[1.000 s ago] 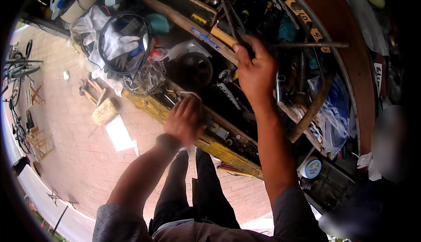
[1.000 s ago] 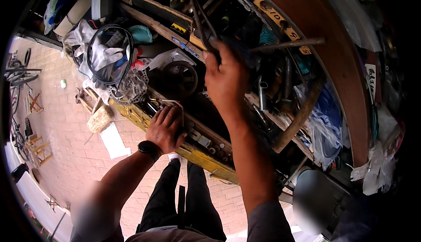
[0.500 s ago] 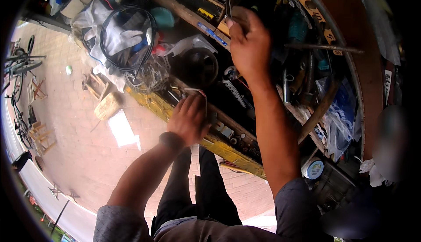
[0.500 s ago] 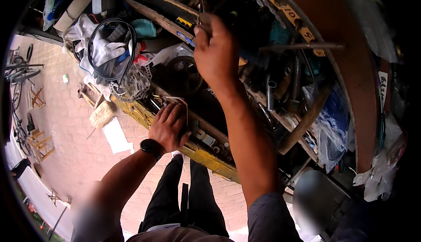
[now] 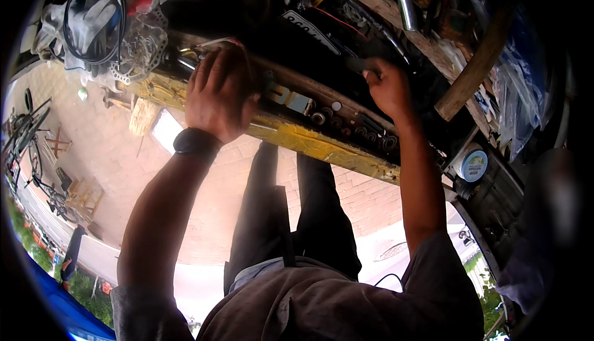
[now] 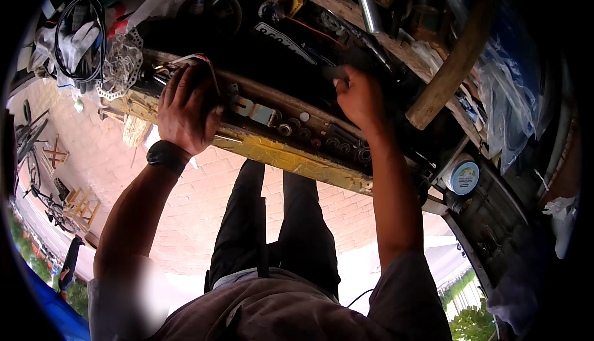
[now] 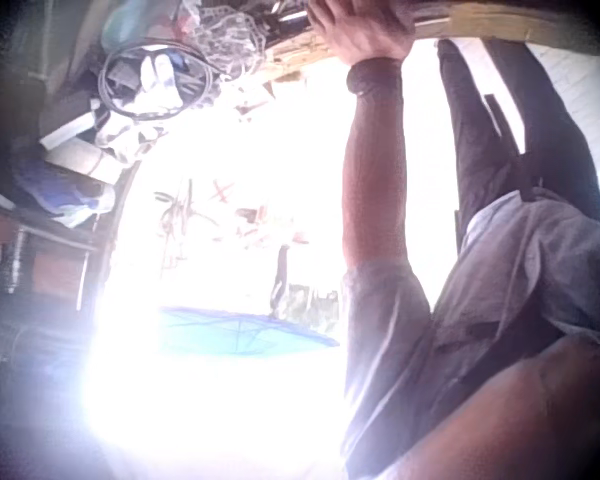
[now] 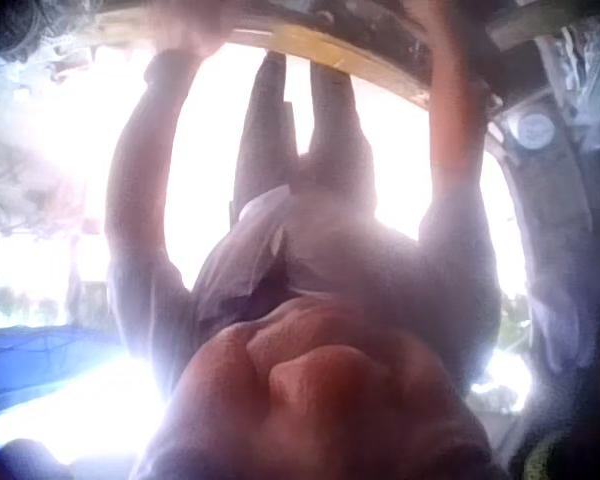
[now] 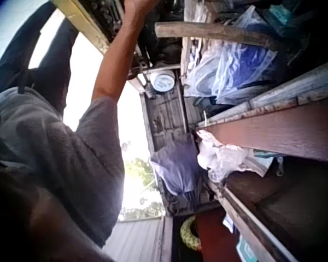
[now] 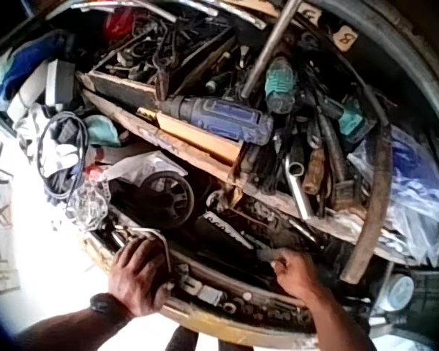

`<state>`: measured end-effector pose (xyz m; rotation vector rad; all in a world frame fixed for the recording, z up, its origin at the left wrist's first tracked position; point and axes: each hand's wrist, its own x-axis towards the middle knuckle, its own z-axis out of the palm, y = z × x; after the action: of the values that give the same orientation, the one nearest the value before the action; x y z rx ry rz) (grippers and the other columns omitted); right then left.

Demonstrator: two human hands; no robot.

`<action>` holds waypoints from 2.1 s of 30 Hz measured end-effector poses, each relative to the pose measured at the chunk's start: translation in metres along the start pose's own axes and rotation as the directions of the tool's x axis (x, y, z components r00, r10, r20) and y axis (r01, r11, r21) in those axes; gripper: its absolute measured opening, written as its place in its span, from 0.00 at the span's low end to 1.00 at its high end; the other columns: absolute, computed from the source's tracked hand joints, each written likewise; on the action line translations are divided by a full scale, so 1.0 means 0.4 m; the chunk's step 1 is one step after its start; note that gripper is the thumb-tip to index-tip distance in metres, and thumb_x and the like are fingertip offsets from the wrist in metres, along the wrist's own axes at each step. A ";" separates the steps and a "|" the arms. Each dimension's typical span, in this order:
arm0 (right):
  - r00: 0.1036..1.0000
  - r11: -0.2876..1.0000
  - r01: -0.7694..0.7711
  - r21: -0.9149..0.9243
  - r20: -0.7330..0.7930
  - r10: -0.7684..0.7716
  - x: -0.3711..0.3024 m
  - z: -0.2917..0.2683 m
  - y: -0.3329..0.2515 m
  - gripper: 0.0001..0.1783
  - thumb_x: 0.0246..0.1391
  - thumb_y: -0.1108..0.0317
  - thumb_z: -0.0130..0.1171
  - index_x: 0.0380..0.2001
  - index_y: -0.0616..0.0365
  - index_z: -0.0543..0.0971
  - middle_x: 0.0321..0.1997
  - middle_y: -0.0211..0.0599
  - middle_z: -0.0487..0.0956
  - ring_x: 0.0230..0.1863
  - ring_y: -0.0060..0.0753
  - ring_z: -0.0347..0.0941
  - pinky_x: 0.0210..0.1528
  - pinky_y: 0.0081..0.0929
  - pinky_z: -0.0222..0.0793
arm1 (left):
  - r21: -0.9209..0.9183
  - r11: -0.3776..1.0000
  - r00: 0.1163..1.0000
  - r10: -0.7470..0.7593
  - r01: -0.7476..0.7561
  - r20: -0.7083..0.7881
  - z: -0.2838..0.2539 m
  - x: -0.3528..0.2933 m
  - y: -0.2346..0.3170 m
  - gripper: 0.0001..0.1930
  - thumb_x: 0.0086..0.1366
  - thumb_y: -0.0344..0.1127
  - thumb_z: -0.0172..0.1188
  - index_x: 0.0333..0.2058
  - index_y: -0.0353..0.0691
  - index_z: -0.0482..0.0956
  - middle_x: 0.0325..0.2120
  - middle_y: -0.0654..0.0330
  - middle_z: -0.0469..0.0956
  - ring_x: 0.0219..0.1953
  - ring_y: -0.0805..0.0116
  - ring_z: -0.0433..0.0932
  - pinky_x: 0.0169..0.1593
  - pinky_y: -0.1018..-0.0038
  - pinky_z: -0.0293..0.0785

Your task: The person works on the underside of a yellow vehicle, manipulating wires and components with both hands. Later, the person uses a hammer to strike a small metal piece on the ground.

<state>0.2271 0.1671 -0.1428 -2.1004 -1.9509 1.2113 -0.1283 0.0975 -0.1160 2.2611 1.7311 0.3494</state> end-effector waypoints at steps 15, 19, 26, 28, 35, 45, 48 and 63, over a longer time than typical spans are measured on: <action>0.854 0.987 0.096 0.130 0.498 -0.149 0.108 0.088 0.145 0.17 0.65 0.66 0.61 0.54 0.61 0.81 0.50 0.49 0.85 0.52 0.42 0.81 0.57 0.37 0.74 | 0.062 0.995 0.996 0.085 -0.084 -0.008 0.031 0.017 -0.012 0.32 0.74 0.59 0.42 0.58 0.38 0.77 0.62 0.41 0.72 0.64 0.36 0.70 0.66 0.47 0.67; 0.847 0.992 0.071 0.105 0.519 -0.115 0.126 0.102 0.155 0.19 0.65 0.70 0.61 0.57 0.60 0.80 0.53 0.50 0.84 0.54 0.42 0.81 0.59 0.37 0.74 | 0.068 0.994 0.996 0.086 -0.085 -0.010 0.036 0.008 -0.017 0.30 0.70 0.57 0.46 0.58 0.41 0.78 0.62 0.43 0.72 0.65 0.37 0.69 0.66 0.48 0.67; 0.883 0.960 0.250 0.124 0.378 -0.279 0.159 0.142 0.055 0.21 0.62 0.70 0.63 0.58 0.59 0.80 0.50 0.50 0.85 0.50 0.47 0.83 0.55 0.38 0.77 | 0.086 0.994 0.997 0.067 -0.064 -0.026 0.047 -0.004 -0.030 0.33 0.71 0.60 0.43 0.60 0.42 0.77 0.63 0.44 0.72 0.66 0.39 0.69 0.66 0.48 0.68; 0.851 0.914 0.380 0.146 0.332 -0.407 0.192 0.176 0.041 0.21 0.60 0.67 0.63 0.56 0.56 0.81 0.46 0.49 0.86 0.46 0.52 0.83 0.51 0.42 0.78 | 0.093 0.993 0.997 0.071 -0.069 -0.021 0.046 0.007 -0.025 0.34 0.72 0.61 0.41 0.61 0.41 0.77 0.63 0.44 0.72 0.65 0.39 0.70 0.66 0.49 0.68; 0.684 0.967 0.098 0.236 0.690 -0.238 0.258 0.209 -0.046 0.33 0.56 0.80 0.53 0.68 0.61 0.70 0.62 0.54 0.78 0.62 0.43 0.76 0.64 0.36 0.72 | 0.102 0.992 0.997 0.074 -0.071 -0.021 0.033 0.002 -0.016 0.36 0.74 0.63 0.39 0.60 0.37 0.77 0.62 0.43 0.73 0.65 0.40 0.70 0.65 0.50 0.69; 0.866 0.909 -0.057 0.413 0.474 -0.162 0.239 0.221 -0.081 0.21 0.62 0.61 0.57 0.54 0.59 0.83 0.49 0.45 0.86 0.54 0.39 0.79 0.61 0.33 0.69 | 0.105 0.993 0.998 0.056 -0.054 -0.011 0.034 -0.004 -0.021 0.37 0.74 0.65 0.38 0.59 0.38 0.77 0.63 0.43 0.72 0.65 0.39 0.70 0.66 0.49 0.68; 0.879 0.850 -0.099 0.518 0.445 -0.169 0.248 0.227 -0.075 0.20 0.67 0.57 0.56 0.54 0.57 0.82 0.44 0.38 0.84 0.49 0.34 0.77 0.57 0.35 0.70 | 0.073 0.996 0.998 0.051 -0.048 -0.041 0.029 0.008 -0.006 0.25 0.71 0.58 0.46 0.50 0.48 0.84 0.61 0.49 0.75 0.65 0.40 0.70 0.66 0.49 0.68; 0.927 0.982 0.075 0.172 0.351 -0.132 0.221 0.168 -0.239 0.22 0.64 0.53 0.59 0.29 0.63 0.83 0.27 0.51 0.82 0.31 0.48 0.80 0.38 0.44 0.74 | 0.091 0.996 1.000 0.025 -0.027 0.016 0.014 0.000 -0.006 0.31 0.71 0.59 0.47 0.57 0.41 0.79 0.62 0.44 0.72 0.65 0.36 0.69 0.66 0.48 0.66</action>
<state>0.1029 0.2319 -0.1860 -1.7732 -1.9873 1.7677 -0.1286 0.0977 -0.1223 2.3454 1.7456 0.2640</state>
